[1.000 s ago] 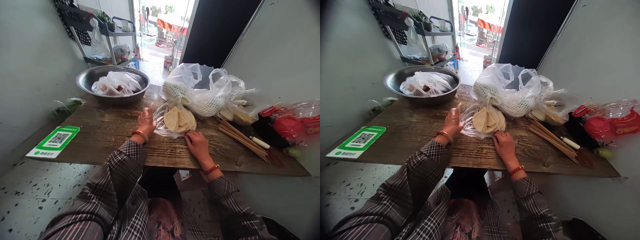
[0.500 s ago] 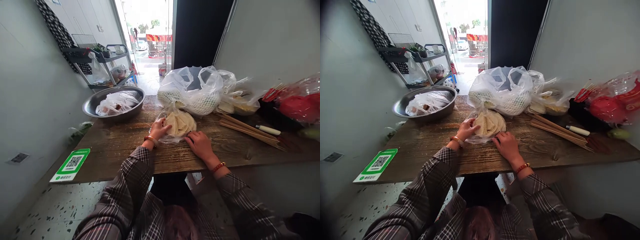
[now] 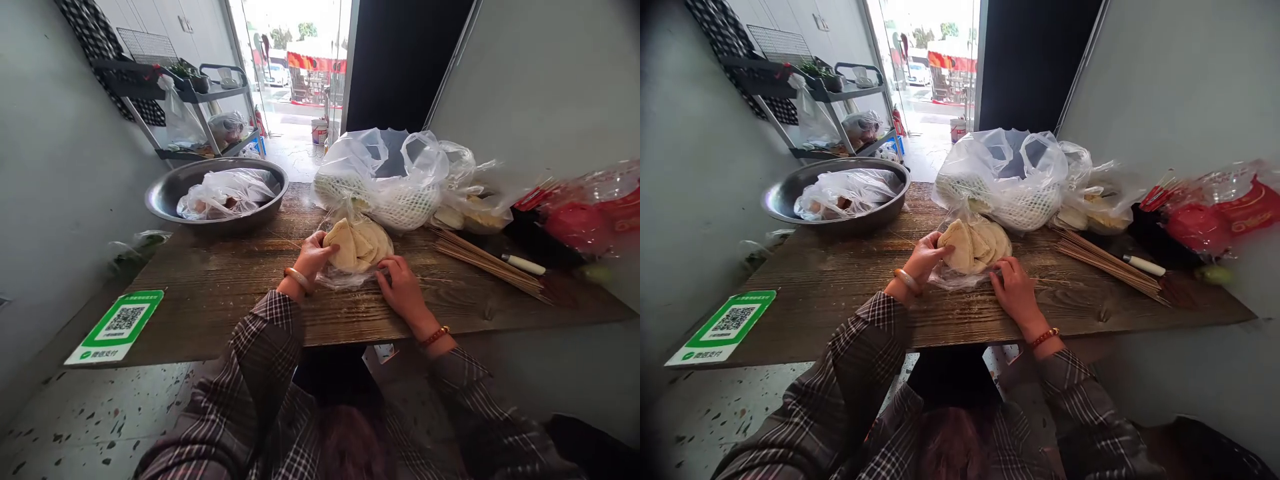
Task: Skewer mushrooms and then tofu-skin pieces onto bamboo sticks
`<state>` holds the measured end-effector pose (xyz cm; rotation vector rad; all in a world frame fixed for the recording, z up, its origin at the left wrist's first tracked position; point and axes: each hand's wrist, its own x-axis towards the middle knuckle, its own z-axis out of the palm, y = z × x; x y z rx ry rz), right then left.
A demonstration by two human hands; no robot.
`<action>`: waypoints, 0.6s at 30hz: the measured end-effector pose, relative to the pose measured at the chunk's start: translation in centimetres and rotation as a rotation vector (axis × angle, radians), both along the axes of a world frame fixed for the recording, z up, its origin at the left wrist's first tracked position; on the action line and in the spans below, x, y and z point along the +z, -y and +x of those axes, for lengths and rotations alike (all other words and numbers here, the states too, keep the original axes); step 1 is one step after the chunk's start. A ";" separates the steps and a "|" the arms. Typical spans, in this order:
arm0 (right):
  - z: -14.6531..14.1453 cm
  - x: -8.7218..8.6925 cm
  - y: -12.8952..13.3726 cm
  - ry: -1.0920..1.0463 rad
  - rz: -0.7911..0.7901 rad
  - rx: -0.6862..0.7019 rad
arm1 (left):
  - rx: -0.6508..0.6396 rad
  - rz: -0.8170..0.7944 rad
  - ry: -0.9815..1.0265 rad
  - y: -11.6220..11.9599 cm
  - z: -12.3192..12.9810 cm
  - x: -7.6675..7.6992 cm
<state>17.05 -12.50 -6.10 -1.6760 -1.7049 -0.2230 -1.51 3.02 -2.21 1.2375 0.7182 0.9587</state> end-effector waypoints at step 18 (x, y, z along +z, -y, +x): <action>-5.5 11.6 -2.6 -1.128 -0.168 0.418 | 0.122 -0.251 0.367 -0.7 -1.9 1.7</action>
